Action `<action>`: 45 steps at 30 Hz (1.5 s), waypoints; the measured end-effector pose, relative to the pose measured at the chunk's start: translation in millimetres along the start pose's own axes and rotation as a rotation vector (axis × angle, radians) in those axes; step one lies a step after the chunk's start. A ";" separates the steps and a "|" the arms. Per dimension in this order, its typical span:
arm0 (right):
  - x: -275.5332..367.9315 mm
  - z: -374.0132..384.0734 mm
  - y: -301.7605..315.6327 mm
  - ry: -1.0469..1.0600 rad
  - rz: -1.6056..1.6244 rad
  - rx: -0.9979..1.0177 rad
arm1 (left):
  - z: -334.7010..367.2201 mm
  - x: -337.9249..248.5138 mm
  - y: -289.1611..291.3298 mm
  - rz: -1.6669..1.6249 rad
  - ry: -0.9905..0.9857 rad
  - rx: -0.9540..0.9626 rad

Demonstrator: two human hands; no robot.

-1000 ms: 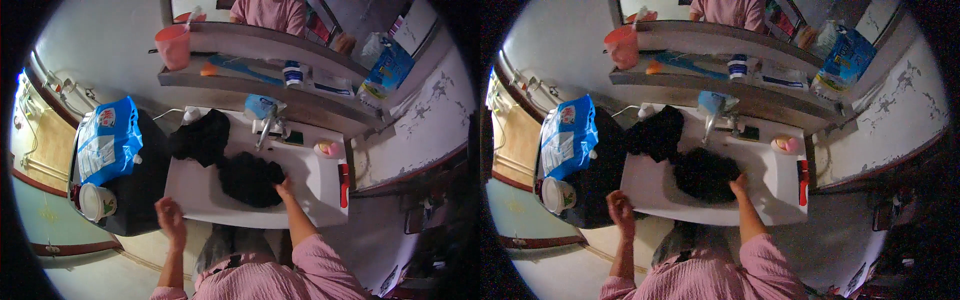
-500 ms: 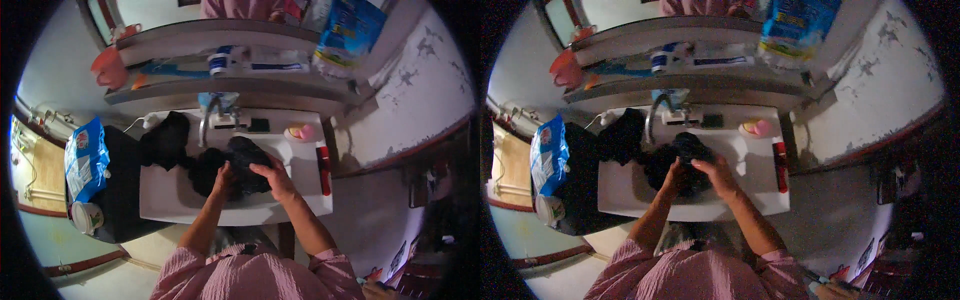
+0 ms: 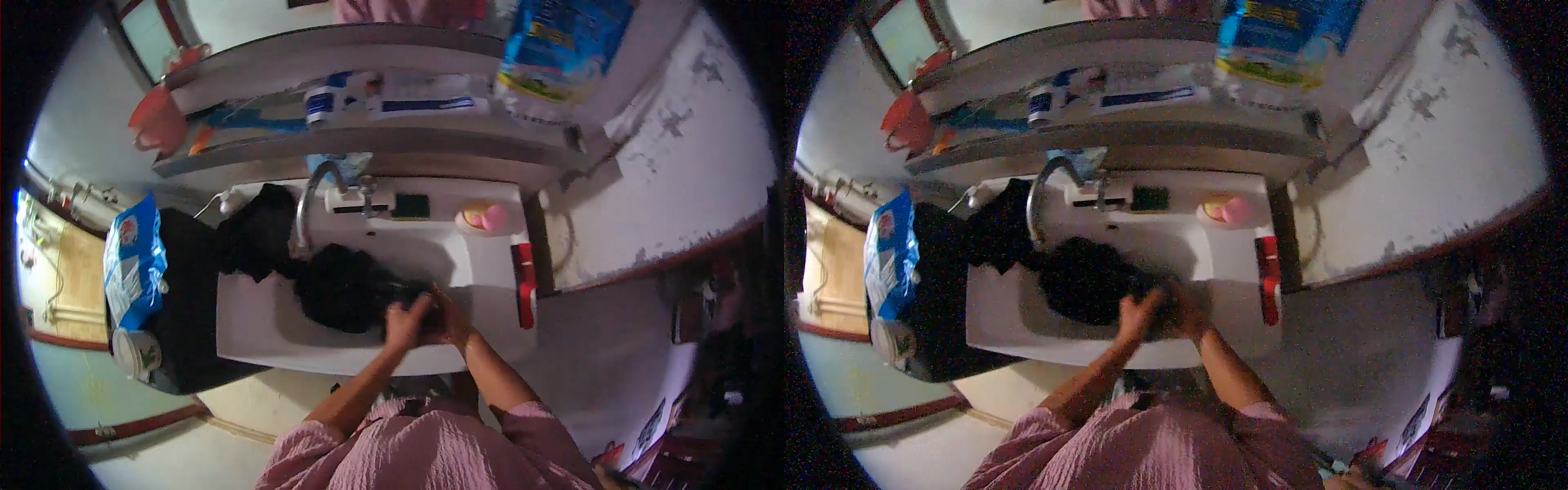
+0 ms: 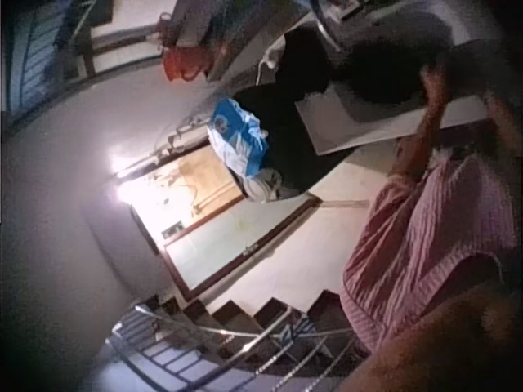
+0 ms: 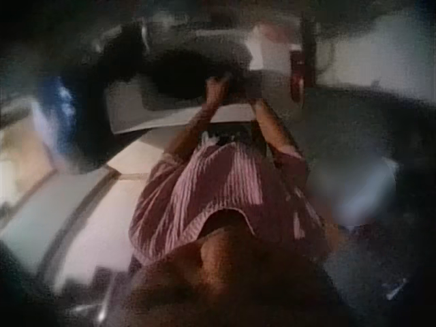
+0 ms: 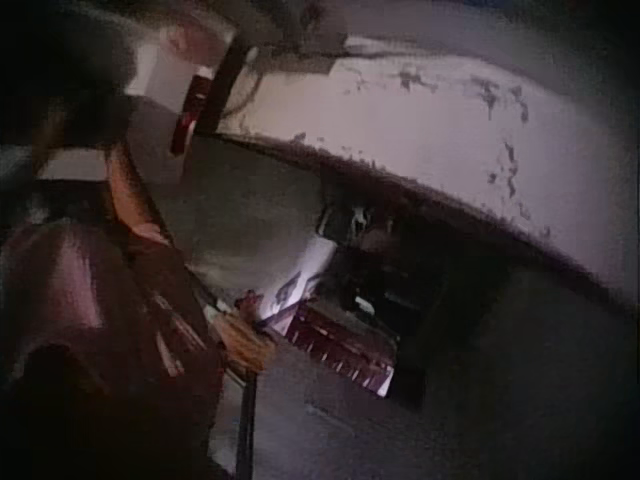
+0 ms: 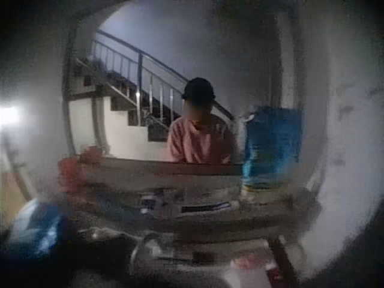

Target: The person washes black clothes by hand in a white sink, scrubbing them with detergent and rinsing them under a faucet, and later uses a red brush on the fabric.

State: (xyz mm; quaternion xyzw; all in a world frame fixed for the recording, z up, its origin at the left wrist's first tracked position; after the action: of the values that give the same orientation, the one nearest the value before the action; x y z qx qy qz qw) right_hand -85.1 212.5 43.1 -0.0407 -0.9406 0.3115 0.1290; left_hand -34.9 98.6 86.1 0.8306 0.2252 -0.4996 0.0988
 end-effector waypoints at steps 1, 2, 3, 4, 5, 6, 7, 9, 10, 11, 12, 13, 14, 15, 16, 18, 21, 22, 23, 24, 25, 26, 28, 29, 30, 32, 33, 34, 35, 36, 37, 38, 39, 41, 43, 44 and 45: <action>-3.1 9.7 9.5 0.080 0.009 0.047 | -4.2 7.6 -11.9 0.449 -0.184 -0.064; -4.2 22.4 22.7 0.141 0.020 0.075 | -20.5 1.5 -27.0 0.597 -0.090 -0.029; -6.1 34.2 31.2 0.210 0.017 0.075 | -32.1 -21.2 -35.2 0.788 -0.217 -0.040; -7.9 47.3 39.3 0.280 0.000 0.047 | -21.1 -16.5 -36.0 0.890 -0.381 -0.050; -13.6 61.5 40.4 0.334 -0.044 0.004 | -13.3 -10.9 -28.4 1.000 -0.536 -0.071; -12.4 68.5 42.7 0.394 -0.109 -0.075 | -2.2 -19.3 -21.7 1.096 -0.402 -0.093; -9.9 72.4 48.2 0.441 -0.193 -0.174 | 13.5 -30.2 -13.2 1.187 -0.269 -0.107; -1.3 53.2 16.4 0.446 -0.628 -0.337 | 29.7 -41.0 35.4 1.216 -0.451 -0.318; 10.0 39.5 7.8 0.444 -0.636 -0.331 | 40.5 -43.8 56.6 1.193 -0.410 -0.292; 22.8 27.9 0.1 0.580 -0.967 -0.241 | 49.8 -43.2 75.6 1.169 -0.369 -0.264; 31.3 18.6 -6.5 0.715 -1.295 -0.139 | 56.6 -37.8 91.6 1.168 -0.369 -0.270; 35.1 10.4 -7.8 0.711 -1.298 -0.139 | 60.8 -30.1 106.1 1.297 -0.475 -0.445; 38.4 3.0 -11.8 0.860 -1.586 -0.229 | 61.5 -23.1 113.5 1.424 -0.580 -0.626; 42.3 0.8 -15.9 1.017 -1.872 -0.326 | 61.8 -15.8 110.9 1.423 -0.580 -0.632; 39.7 7.5 -20.0 1.053 -1.798 -0.367 | 60.3 -3.6 102.9 1.543 -0.538 -0.431; 28.7 28.7 -26.0 1.117 -1.896 -0.383 | 63.3 35.7 85.6 1.649 -0.480 -0.228; 13.6 41.8 -41.3 1.215 -2.053 -0.259 | 76.6 64.7 85.9 1.779 -0.494 -0.147; 18.3 40.5 -29.5 1.176 -2.037 -0.234 | 74.3 22.1 76.9 1.460 -0.374 0.095; 16.8 41.7 -33.4 1.157 -2.015 -0.163 | 78.9 16.8 93.1 1.190 -0.307 0.097; 24.1 44.9 -39.9 1.158 -2.017 -0.155 | 85.9 14.0 106.5 0.914 -0.251 0.094; 29.8 56.9 -56.0 0.743 -2.022 -0.101 | 100.8 37.3 142.7 0.690 -0.255 -0.114; 43.7 65.7 -59.6 0.322 -1.987 -0.094 | 107.7 35.5 151.8 0.772 -0.351 -0.284; 57.2 86.5 -16.3 0.233 -1.536 -0.173 | 114.0 17.1 150.9 0.985 -0.348 -0.530; 57.3 87.4 -15.2 0.231 -1.546 -0.175 | 112.3 11.5 153.9 1.123 -0.243 -0.618; 52.4 87.3 -28.6 0.392 -1.287 -0.078 | 109.7 33.4 152.3 1.074 -0.287 -0.664; 48.1 91.2 -29.9 0.528 -1.022 0.005 | 110.7 58.5 128.2 0.923 -0.239 -0.509; 49.6 101.2 -7.7 0.500 -0.983 0.015 | 111.1 59.5 105.3 0.825 -0.132 -0.324; 55.6 112.9 26.3 0.475 -0.939 0.012 | 107.9 43.8 73.4 0.614 0.093 -0.076; 56.8 128.5 45.2 0.449 -0.899 0.042 | 108.1 44.7 53.4 0.368 -0.239 -0.067; 62.7 126.1 61.2 0.409 -0.751 0.026 | 89.4 5.9 31.1 0.424 -0.272 0.098; 59.5 119.2 47.1 0.360 -0.601 0.047 | 69.0 -17.9 25.3 0.489 -0.275 0.053; 57.5 106.2 26.4 0.315 -0.464 0.064 | 53.6 -35.2 23.4 0.607 -0.310 0.099; 57.6 91.4 3.2 0.299 -0.390 0.077 | 44.6 -47.4 22.9 0.725 -0.350 0.152; 58.4 60.0 -40.0 0.291 -0.365 0.076 | 38.5 -53.9 40.9 0.868 -0.445 0.192; 68.8 31.5 -64.4 0.382 -0.485 -0.006 | 35.5 -83.4 61.4 0.945 -0.425 0.305; 72.0 18.5 -70.5 0.451 -0.583 -0.065 | 41.5 -86.4 76.9 1.144 -0.480 0.293; 71.2 5.1 -81.6 0.561 -0.714 -0.120 | 47.2 -68.8 102.8 1.161 -0.538 0.195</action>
State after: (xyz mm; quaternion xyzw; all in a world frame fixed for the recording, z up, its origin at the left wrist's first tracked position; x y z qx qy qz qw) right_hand -154.7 155.2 103.3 0.1958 -0.8408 0.1693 0.4755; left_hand -50.8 -29.1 117.2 0.6683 -0.3396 -0.5735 0.3302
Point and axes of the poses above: each hand's wrist, its own z-axis towards the middle knuckle, its own y-axis out of the back of the hand, x = y × z, the point moved 2 cm from there along z, towards the middle knuckle, and after that the axes turned 5 degrees about z, right-handed, at the moved point
